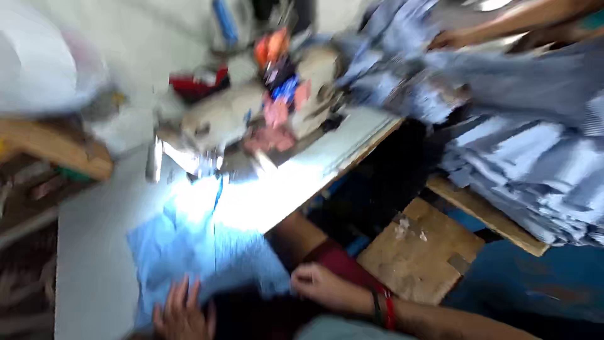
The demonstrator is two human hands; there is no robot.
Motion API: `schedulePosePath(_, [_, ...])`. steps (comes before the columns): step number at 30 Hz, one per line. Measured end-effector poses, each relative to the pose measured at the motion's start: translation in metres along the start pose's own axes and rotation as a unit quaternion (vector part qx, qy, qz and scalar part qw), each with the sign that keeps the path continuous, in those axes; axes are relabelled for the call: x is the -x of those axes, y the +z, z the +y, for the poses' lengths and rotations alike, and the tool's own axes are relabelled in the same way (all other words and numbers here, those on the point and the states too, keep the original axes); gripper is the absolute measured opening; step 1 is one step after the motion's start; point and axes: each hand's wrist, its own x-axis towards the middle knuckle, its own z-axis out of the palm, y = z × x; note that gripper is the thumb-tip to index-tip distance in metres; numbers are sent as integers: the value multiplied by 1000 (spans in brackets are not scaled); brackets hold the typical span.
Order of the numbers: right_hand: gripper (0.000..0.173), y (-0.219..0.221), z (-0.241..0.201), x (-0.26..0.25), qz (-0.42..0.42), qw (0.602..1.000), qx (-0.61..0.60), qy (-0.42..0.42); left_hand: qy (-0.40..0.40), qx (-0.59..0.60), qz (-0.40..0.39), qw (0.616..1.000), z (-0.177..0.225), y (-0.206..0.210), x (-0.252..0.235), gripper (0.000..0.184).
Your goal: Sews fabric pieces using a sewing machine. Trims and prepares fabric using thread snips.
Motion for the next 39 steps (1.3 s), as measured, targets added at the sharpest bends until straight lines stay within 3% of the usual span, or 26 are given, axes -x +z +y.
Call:
schedulePosePath(5, [16,0,-6,9,-13,998,52,17,3,8,29,1000,-17,7,21,36])
schedulePosePath(10, [12,3,-8,15,-15,997,54,57,-94,59,10,994,-16,6,34,58])
schedulePosePath(13, [14,4,-9,11,-16,996,75,43,-109,108,68,986,-18,10,46,72])
schedulePosePath(16, [15,7,-9,7,-17,996,75,49,-122,115,176,970,-15,7,58,62])
schedulePosePath(18, [14,7,-8,4,-14,995,76,57,-165,105,189,962,5,7,57,52])
schedulePosePath(20, [13,9,-7,3,-9,995,79,65,-211,170,192,943,20,17,58,46])
schedulePosePath(22, [14,11,-7,2,-5,995,81,64,-308,334,186,871,35,24,58,47])
schedulePosePath(25, [13,10,-7,1,-2,994,87,59,-437,538,193,694,58,27,43,35])
schedulePosePath(26, [13,8,-8,-1,-7,994,90,57,-456,566,186,661,62,27,38,32])
schedulePosePath(28, [13,7,-8,-2,-21,993,99,52,-496,569,176,632,65,28,31,26])
schedulePosePath(30, [12,8,-7,3,-30,994,94,57,-520,542,167,639,69,24,35,26])
schedulePosePath(32, [11,10,-8,5,-20,995,80,64,-477,515,153,696,68,14,39,40])
schedulePosePath(34, [14,11,-3,4,-11,996,71,57,-445,500,149,728,63,13,35,37])
schedulePosePath(39, [17,16,3,3,16,998,46,29,-476,458,203,723,68,9,29,17])
